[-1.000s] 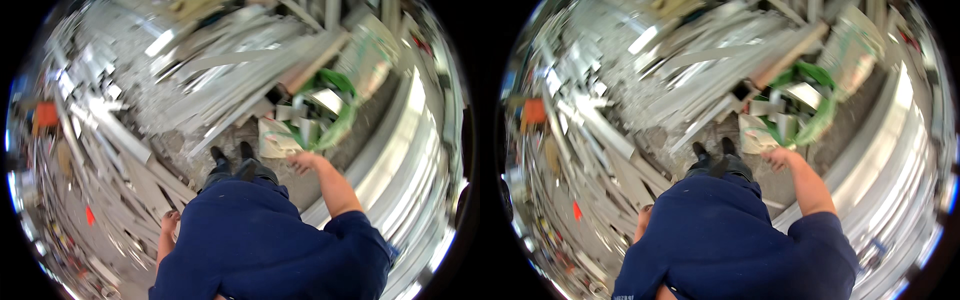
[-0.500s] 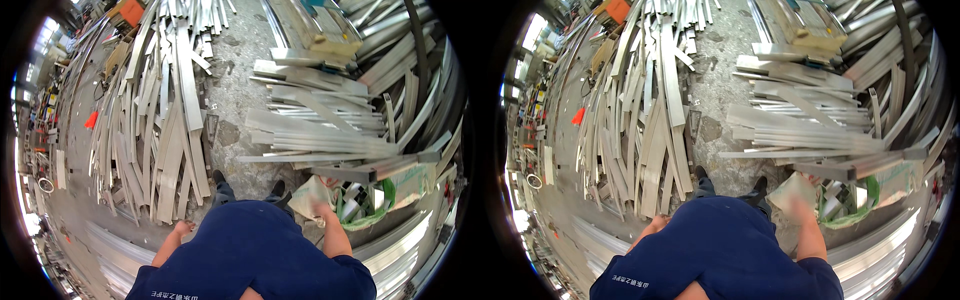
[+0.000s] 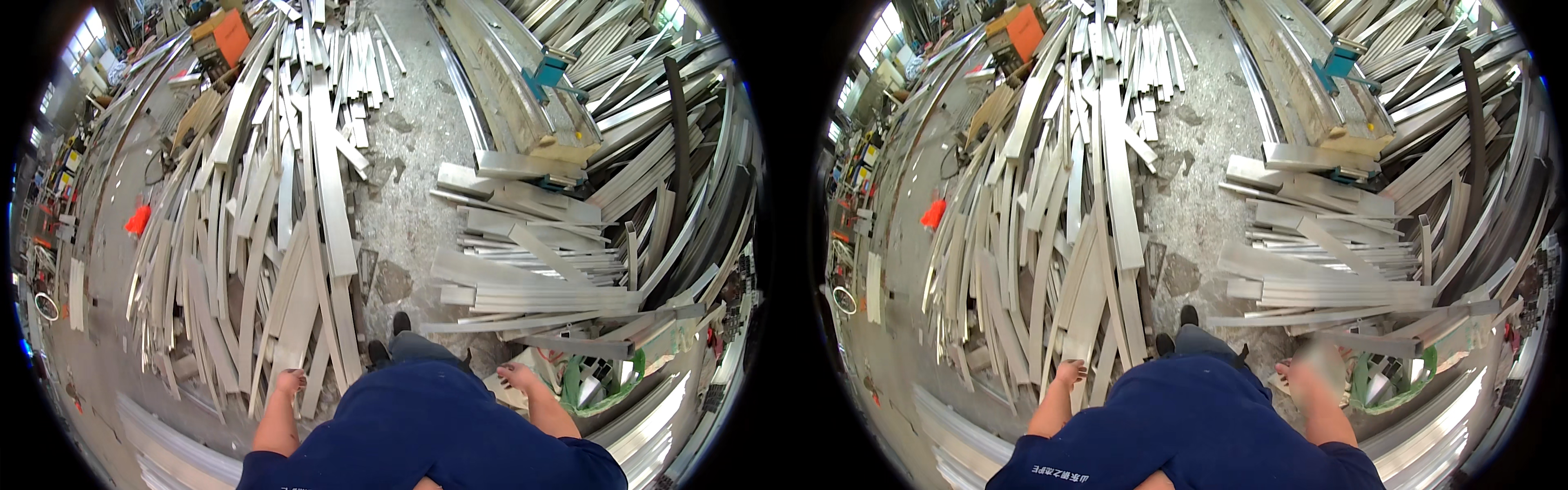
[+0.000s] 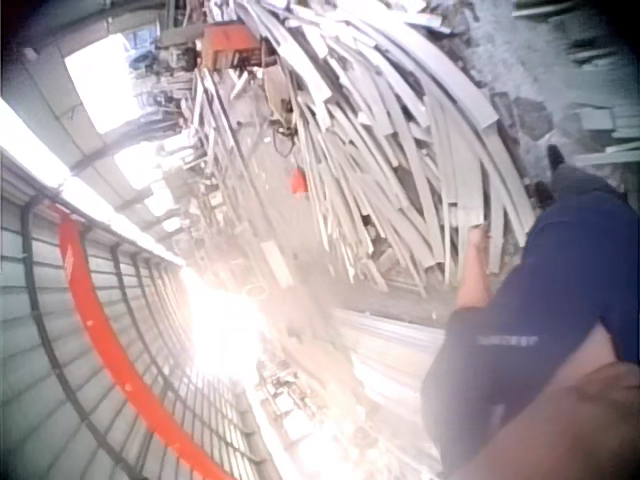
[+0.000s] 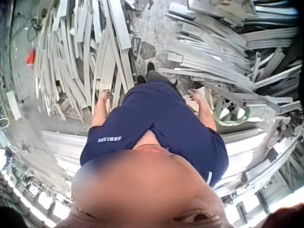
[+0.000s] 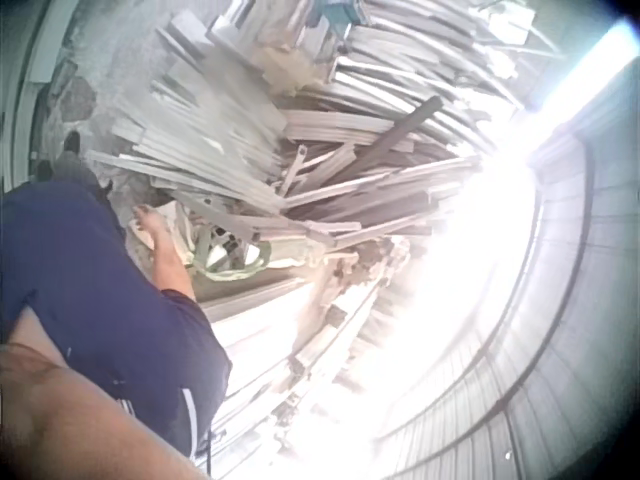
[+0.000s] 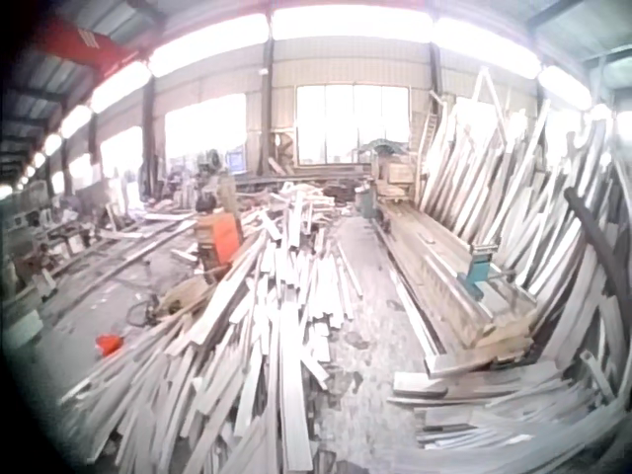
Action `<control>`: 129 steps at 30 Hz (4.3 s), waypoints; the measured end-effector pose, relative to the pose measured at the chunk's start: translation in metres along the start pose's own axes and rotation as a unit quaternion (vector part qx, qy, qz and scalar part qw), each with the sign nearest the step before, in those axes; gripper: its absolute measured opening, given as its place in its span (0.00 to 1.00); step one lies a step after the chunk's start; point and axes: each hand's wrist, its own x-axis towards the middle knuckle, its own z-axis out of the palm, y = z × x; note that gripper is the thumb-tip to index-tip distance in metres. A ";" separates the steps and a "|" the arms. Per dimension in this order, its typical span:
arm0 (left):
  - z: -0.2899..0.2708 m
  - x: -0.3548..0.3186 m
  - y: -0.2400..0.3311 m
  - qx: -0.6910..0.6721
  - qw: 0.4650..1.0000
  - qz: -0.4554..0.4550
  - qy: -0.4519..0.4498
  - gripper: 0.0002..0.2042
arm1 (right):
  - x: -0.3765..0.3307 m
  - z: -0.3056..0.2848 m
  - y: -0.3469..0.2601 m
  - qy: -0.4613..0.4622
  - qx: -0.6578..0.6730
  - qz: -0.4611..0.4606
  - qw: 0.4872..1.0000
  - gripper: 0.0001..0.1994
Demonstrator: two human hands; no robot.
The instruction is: The person walks through a cluttered workshop, picks up a box and places it on a pile, then moves to a workbench to pick up a tape measure and a power tool. They gather small metal pieces into a container, handle long metal profiles, and inspect short cut pieces near a cutting machine before walking back through the area.
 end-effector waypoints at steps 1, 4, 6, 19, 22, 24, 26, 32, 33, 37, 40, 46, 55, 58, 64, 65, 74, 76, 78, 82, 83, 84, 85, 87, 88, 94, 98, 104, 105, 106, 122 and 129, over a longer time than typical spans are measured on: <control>0.008 0.015 0.020 0.009 1.000 0.019 -0.008 0.06 | 0.009 -0.002 -0.001 0.011 -0.006 0.010 1.000 0.21; 0.042 0.044 0.089 0.039 0.995 0.078 -0.037 0.10 | 0.061 -0.017 0.013 0.024 -0.041 0.089 0.995 0.21; 0.068 0.076 0.126 0.085 0.986 0.111 -0.087 0.15 | 0.128 -0.033 0.059 0.043 -0.030 0.108 0.993 0.19; 0.165 0.195 0.406 0.249 0.968 0.011 -0.018 0.18 | 0.398 -0.130 -0.382 0.036 -0.129 -0.071 0.988 0.18; 0.191 0.167 0.485 0.265 0.964 0.015 -0.011 0.17 | 0.417 -0.180 -0.529 0.091 0.007 -0.136 0.986 0.19; 0.199 0.201 0.511 0.273 0.962 0.015 -0.020 0.17 | 0.436 -0.217 -0.610 0.091 0.020 -0.160 0.983 0.20; 0.212 0.255 0.546 0.318 0.946 -0.035 -0.043 0.16 | 0.464 -0.251 -0.663 0.136 0.015 -0.188 0.973 0.19; 0.271 0.488 0.700 0.639 0.741 0.121 -0.166 0.15 | 0.540 -0.311 -0.739 0.194 0.095 -0.099 0.971 0.16; 0.289 0.524 0.741 0.717 0.640 0.195 -0.196 0.15 | 0.560 -0.313 -0.712 0.192 0.145 -0.051 0.969 0.16; 0.441 0.467 0.991 0.457 0.878 0.135 -0.042 0.18 | 0.582 -0.325 -0.661 -0.003 0.060 0.162 0.985 0.17; 0.517 0.495 1.116 0.391 0.882 0.263 -0.026 0.22 | 0.600 -0.327 -0.678 0.004 0.090 0.271 0.958 0.18; 0.646 0.503 1.309 0.363 0.881 0.296 -0.062 0.18 | 0.715 -0.387 -0.769 0.001 0.226 0.296 0.928 0.22; 0.703 0.541 1.355 0.508 0.849 0.033 -0.142 0.18 | 0.969 -0.623 -1.154 0.120 0.153 -0.015 0.981 0.16; 0.710 0.577 1.356 0.315 0.946 -0.048 -0.064 0.18 | 0.994 -0.690 -1.336 0.132 0.193 -0.120 0.965 0.17; 0.750 0.715 1.457 0.518 0.832 0.051 -0.190 0.18 | 1.092 -0.738 -1.512 0.173 0.097 -0.154 0.968 0.15; 0.761 0.745 1.493 0.532 0.820 0.065 -0.201 0.18 | 1.110 -0.735 -1.519 0.154 0.083 -0.099 0.980 0.15; 0.943 0.749 1.939 0.241 0.952 0.179 -0.054 0.21 | 1.172 -0.755 -1.604 -0.057 -0.067 0.052 0.995 0.18; 0.963 0.769 2.006 0.241 0.948 0.202 -0.059 0.21 | 1.194 -0.764 -1.681 0.029 0.046 0.188 0.981 0.18; 0.976 0.795 2.053 0.254 0.942 0.216 -0.030 0.21 | 1.241 -0.781 -1.705 0.026 0.051 0.179 0.982 0.18; 0.972 0.887 2.081 0.274 0.943 0.180 0.058 0.20 | 1.378 -0.832 -1.802 -0.018 -0.051 0.096 0.994 0.17; 0.978 0.891 2.094 0.261 0.957 0.125 0.014 0.19 | 1.425 -0.845 -1.807 -0.003 0.035 0.157 0.987 0.16; 0.972 0.885 2.098 0.272 0.958 0.097 -0.001 0.19 | 1.443 -0.844 -1.863 0.025 0.018 0.098 0.995 0.17; 0.972 0.880 2.102 0.279 0.957 0.073 -0.020 0.18 | 1.458 -0.846 -1.939 0.058 0.004 0.036 0.998 0.18; 0.972 0.889 2.107 0.218 0.975 0.020 -0.030 0.18 | 1.490 -0.854 -2.055 0.044 0.033 -0.054 0.997 0.18; 0.969 0.900 2.108 0.204 0.979 -0.012 -0.029 0.17 | 1.502 -0.855 -2.109 0.040 0.050 -0.085 0.994 0.18; 0.963 0.991 2.159 0.128 0.959 -0.172 -0.185 0.18 | 1.588 -0.833 -2.318 0.022 0.036 -0.160 0.986 0.16; 0.950 1.096 2.294 0.122 0.976 -0.121 -0.132 0.18 | 1.631 -0.830 -2.341 -0.055 -0.180 -0.009 0.982 0.18; 0.987 1.135 2.616 0.070 0.993 0.090 0.021 0.17 | 1.678 -0.852 -2.438 -0.061 -0.180 0.024 0.981 0.20; 0.991 1.131 2.669 0.066 0.992 0.107 0.027 0.17 | 1.685 -0.851 -2.462 -0.005 -0.083 0.068 0.994 0.20; 0.987 1.162 2.697 0.104 0.986 0.130 0.024 0.18 | 1.696 -0.851 -2.487 0.024 -0.007 0.042 0.999 0.20; 0.985 1.245 3.033 0.233 0.971 -0.041 -0.034 0.16 | 1.845 -0.831 -3.145 -0.042 -0.280 -0.426 0.859 0.21; 0.993 1.372 3.155 0.217 0.971 -0.088 -0.039 0.14 | 1.887 -0.826 -3.378 -0.030 -0.285 -0.501 0.817 0.19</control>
